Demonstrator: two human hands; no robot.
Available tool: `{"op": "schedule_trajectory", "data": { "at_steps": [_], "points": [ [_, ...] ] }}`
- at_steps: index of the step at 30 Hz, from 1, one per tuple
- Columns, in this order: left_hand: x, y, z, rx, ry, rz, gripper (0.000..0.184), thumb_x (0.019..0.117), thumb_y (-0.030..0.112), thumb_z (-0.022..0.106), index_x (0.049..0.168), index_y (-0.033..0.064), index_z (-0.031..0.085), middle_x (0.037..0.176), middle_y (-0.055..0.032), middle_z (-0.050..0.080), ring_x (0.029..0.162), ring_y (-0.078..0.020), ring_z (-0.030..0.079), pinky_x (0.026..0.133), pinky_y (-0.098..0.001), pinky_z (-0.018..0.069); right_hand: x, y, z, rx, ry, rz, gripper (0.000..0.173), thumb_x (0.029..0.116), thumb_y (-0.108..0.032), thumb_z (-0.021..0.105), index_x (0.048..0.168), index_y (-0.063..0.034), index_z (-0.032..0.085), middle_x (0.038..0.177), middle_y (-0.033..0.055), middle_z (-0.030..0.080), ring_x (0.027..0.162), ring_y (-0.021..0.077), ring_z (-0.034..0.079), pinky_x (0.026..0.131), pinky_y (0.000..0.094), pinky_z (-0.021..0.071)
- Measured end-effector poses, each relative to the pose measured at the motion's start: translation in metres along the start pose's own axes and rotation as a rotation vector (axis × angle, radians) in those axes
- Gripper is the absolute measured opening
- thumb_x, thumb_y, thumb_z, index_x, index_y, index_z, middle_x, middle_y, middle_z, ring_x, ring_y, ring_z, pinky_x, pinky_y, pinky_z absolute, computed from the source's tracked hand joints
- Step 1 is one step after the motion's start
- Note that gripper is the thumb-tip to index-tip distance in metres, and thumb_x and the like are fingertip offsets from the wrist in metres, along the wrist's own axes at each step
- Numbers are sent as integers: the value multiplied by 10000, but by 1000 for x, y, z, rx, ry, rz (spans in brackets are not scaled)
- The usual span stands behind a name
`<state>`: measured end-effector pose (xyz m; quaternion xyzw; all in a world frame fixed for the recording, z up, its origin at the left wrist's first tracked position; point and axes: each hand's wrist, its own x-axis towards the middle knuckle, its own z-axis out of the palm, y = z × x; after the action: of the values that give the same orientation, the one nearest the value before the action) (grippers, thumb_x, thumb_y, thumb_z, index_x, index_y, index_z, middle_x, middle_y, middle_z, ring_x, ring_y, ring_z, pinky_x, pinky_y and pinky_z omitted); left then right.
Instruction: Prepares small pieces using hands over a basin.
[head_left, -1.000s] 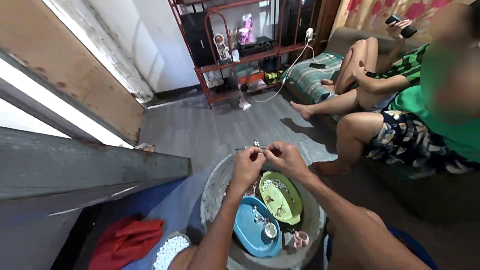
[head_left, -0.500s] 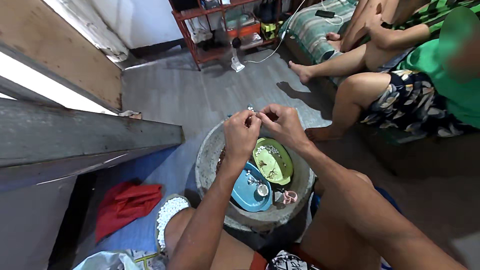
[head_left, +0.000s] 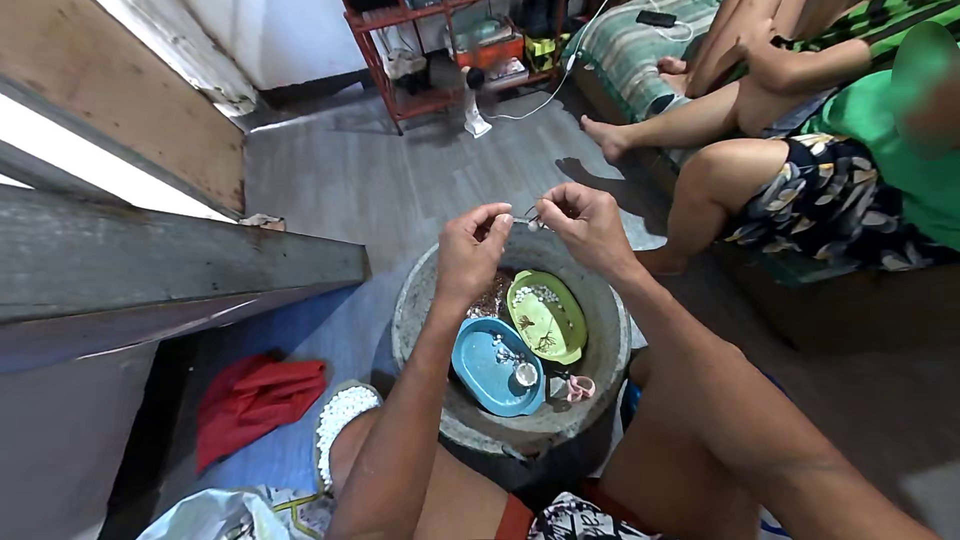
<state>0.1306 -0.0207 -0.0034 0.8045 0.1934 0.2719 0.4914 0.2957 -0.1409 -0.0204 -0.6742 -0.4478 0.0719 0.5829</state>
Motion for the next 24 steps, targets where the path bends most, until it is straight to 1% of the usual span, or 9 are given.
{"op": "schedule_trajectory", "data": {
  "at_steps": [3,5,9,12,15,18,20,22,24],
  "points": [
    [0,-3,9,-3,-33,15,208,1044,189,617,1204,103,719,940,-50,703,623,-139,619,538,-290,545,-3,0,3,27,-69,-26,145,1006,-210,662,992,-77,717,814,-11,724,703,55,673,653,240,578],
    [9,-9,14,-9,-24,36,147,1022,158,635,1080,71,737,864,-32,710,627,-111,633,562,-280,555,-2,2,3,6,-108,-48,164,1012,-225,654,1000,-76,720,833,-10,729,727,54,689,676,248,598],
    [18,-24,7,47,-62,-49,161,1015,176,633,1047,50,727,835,-25,696,646,-97,641,599,-295,572,6,4,-11,-106,15,-23,195,1014,-206,612,1031,-36,706,850,25,711,719,86,673,683,297,589],
    [16,-63,16,164,-153,-172,187,999,220,671,1049,55,743,864,-48,717,667,-123,656,638,-341,580,12,12,-34,-141,19,43,188,1024,-221,609,1049,-58,699,853,-2,717,718,71,672,691,283,584],
    [2,-114,48,326,-335,-328,200,979,224,686,1041,49,757,959,-113,743,867,-236,716,843,-503,587,15,17,-35,-116,45,73,161,1016,-223,630,1012,-84,710,832,-28,726,697,56,678,670,264,590],
    [-14,-153,76,302,-448,-390,208,967,226,699,1026,35,755,918,-135,732,777,-250,701,775,-504,592,12,16,-29,-140,30,65,149,1005,-225,644,995,-96,718,830,-36,730,710,49,684,685,269,594],
    [-13,-156,85,295,-464,-412,277,974,258,710,1129,30,736,950,-147,740,777,-256,716,764,-492,607,11,16,-28,-170,13,62,148,1000,-242,653,987,-115,729,818,-53,726,698,34,671,673,262,582],
    [-6,-152,83,323,-478,-431,581,953,377,741,1407,45,596,1195,-191,706,1030,-311,714,928,-539,582,10,17,-29,-169,-1,56,152,1007,-250,654,996,-118,727,825,-54,727,700,34,670,679,263,581],
    [4,-143,73,314,-426,-410,695,943,409,743,1495,56,512,1342,-204,641,1200,-332,647,1047,-554,513,11,16,-30,-128,-9,52,150,1010,-243,659,1007,-105,718,844,-41,736,716,45,685,691,263,596]
  ]
}}
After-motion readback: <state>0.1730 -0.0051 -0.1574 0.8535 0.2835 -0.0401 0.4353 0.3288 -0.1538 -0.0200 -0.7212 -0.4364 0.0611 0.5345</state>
